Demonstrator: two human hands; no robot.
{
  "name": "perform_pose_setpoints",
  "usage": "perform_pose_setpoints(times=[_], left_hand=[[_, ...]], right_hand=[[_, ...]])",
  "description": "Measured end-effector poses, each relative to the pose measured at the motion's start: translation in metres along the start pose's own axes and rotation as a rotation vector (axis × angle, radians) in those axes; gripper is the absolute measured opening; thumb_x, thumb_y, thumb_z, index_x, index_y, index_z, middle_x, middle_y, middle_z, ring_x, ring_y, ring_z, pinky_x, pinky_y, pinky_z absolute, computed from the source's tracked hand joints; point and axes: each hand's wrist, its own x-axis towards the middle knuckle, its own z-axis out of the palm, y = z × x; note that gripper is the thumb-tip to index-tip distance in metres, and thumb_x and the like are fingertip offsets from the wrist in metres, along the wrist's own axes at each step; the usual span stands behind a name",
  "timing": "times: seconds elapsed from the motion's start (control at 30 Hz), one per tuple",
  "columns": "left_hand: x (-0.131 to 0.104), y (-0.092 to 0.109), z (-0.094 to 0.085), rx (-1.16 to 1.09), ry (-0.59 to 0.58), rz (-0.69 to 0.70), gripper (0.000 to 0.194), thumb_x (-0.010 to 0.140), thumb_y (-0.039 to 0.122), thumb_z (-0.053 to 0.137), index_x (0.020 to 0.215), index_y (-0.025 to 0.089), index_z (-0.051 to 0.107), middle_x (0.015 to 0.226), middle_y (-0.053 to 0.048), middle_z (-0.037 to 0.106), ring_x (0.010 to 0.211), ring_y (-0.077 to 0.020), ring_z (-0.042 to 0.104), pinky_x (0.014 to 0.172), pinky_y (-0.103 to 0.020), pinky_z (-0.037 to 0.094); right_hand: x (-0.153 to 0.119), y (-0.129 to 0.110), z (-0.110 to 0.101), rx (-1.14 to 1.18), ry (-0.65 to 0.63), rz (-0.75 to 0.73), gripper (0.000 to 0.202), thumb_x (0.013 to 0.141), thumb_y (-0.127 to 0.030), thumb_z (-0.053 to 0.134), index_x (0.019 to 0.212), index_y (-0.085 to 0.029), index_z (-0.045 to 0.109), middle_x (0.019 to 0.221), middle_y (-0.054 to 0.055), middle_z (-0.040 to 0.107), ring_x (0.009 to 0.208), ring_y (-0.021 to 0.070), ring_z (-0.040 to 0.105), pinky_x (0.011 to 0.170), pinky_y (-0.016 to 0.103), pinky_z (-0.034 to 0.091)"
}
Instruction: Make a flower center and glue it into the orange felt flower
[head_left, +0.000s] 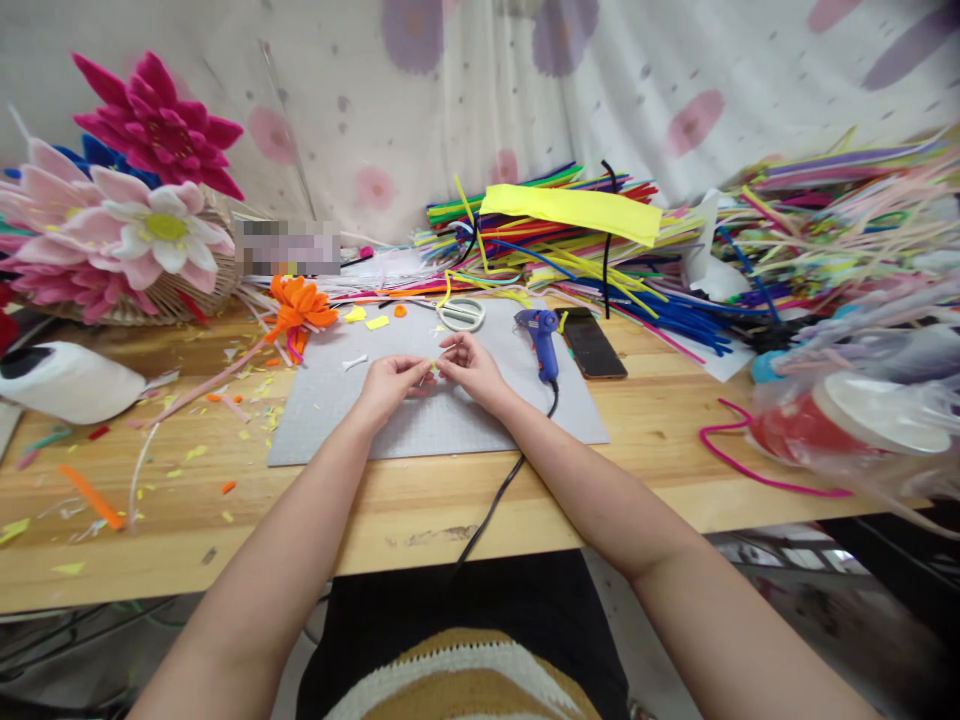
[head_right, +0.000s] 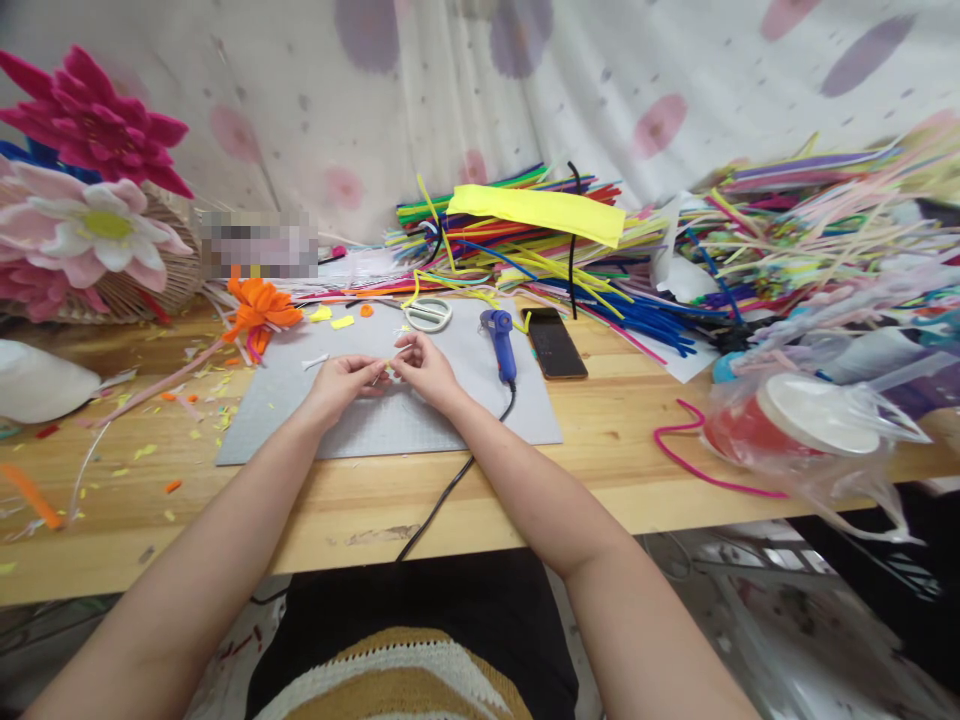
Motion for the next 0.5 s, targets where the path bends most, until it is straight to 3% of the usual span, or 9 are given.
perform_pose_setpoints(times=[0.27,0.43,0.5], left_hand=[[0.007,-0.011,0.006,0.018,0.076,0.108,0.041,0.050,0.044,0.078,0.073,0.012,0.069,0.067,-0.005,0.067,0.065,-0.0142,0.062,0.055,-0.023,0.050],[0.009,-0.013,0.011,0.011,0.094,0.193,0.040,0.047,0.045,0.079,0.065,0.012,0.067,0.093,-0.008,0.066,0.073,-0.0145,0.060,0.058,-0.025,0.051],[0.010,-0.012,0.012,-0.010,0.104,0.215,0.039,0.045,0.045,0.080,0.060,0.012,0.065,0.094,-0.008,0.064,0.073,-0.0141,0.059,0.060,-0.026,0.051]], right_hand=[[0.004,0.005,-0.001,0.042,0.116,-0.027,0.035,0.062,-0.031,0.065,0.087,-0.021,0.043,0.062,-0.008,0.056,0.055,0.0077,0.055,0.055,0.023,0.043],[0.004,0.007,-0.002,0.052,0.108,-0.055,0.036,0.063,-0.033,0.066,0.088,-0.021,0.043,0.063,-0.008,0.057,0.056,0.0079,0.055,0.055,0.023,0.044],[0.004,0.009,-0.003,0.049,0.098,-0.061,0.036,0.064,-0.033,0.066,0.088,-0.021,0.043,0.063,-0.008,0.057,0.056,0.0081,0.055,0.056,0.024,0.044]])
